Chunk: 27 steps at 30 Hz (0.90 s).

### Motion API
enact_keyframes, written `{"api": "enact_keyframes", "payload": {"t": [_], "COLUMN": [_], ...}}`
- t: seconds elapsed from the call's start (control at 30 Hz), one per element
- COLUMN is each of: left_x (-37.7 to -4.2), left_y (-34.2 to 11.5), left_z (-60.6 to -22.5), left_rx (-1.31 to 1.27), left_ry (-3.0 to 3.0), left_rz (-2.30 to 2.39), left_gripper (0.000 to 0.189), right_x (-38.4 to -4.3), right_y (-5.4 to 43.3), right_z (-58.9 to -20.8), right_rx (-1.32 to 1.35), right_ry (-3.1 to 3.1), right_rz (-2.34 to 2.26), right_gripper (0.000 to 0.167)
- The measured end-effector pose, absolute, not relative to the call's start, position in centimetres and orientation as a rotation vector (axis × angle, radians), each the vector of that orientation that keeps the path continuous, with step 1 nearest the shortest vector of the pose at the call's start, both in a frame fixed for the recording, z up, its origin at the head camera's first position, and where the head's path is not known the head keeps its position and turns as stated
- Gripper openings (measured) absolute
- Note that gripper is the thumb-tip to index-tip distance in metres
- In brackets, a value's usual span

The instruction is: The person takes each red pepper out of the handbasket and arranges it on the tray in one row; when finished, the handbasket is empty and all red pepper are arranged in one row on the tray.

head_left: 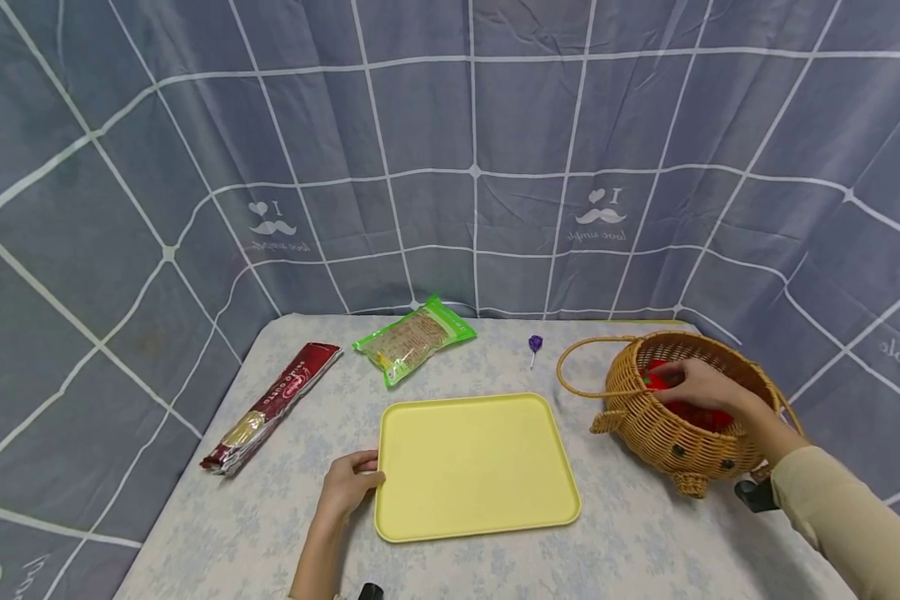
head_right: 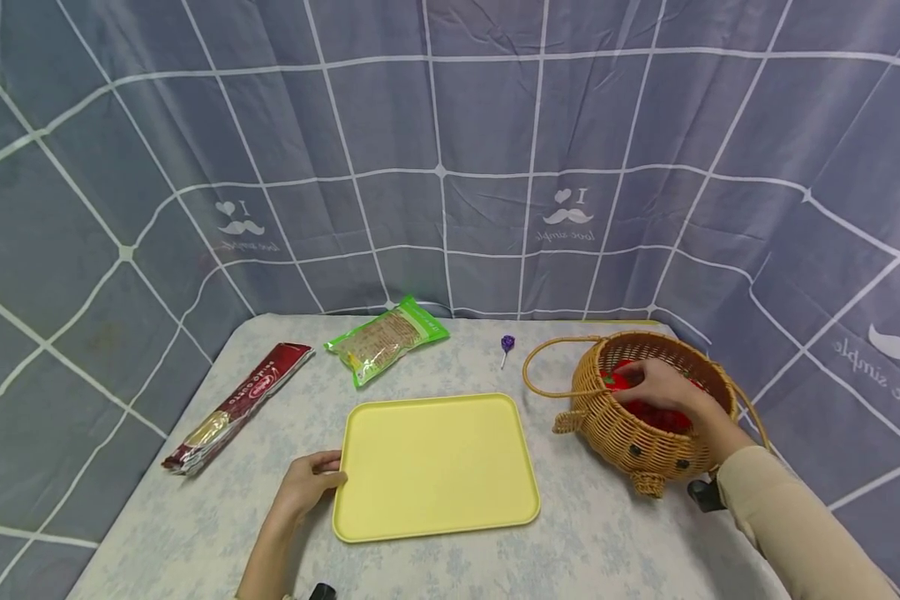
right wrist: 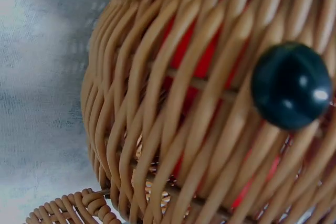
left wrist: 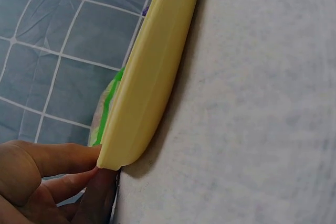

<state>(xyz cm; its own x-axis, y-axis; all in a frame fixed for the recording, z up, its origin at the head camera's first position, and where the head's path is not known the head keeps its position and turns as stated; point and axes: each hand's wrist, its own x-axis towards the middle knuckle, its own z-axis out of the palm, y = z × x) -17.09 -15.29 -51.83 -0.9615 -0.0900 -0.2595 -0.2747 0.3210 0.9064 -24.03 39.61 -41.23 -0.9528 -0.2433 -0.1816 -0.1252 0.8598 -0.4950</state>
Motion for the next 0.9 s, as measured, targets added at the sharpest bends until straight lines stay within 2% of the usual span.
{"api": "enact_keyframes", "payload": {"t": [0.23, 0.53, 0.9], "left_x": [-17.6, -17.6, -17.6], "left_y": [-15.0, -15.3, -15.3], "left_z": [-51.9, -52.5, -52.3], "left_rx": [-0.344, -0.304, -0.316], "left_ry": [2.458, 2.421, 2.413], "left_rz": [1.675, 1.754, 1.726], "left_gripper": [0.042, 0.041, 0.041], "right_x": [-23.3, -22.3, -21.3], "right_y": [40.3, 41.4, 41.5], "right_z": [-39.5, -37.3, -32.6], "right_rx": [-0.164, -0.109, -0.115], "right_ry": [2.855, 2.856, 2.957], "right_rz": [-0.722, -0.799, -0.817], "right_gripper": [0.072, 0.07, 0.069]}}
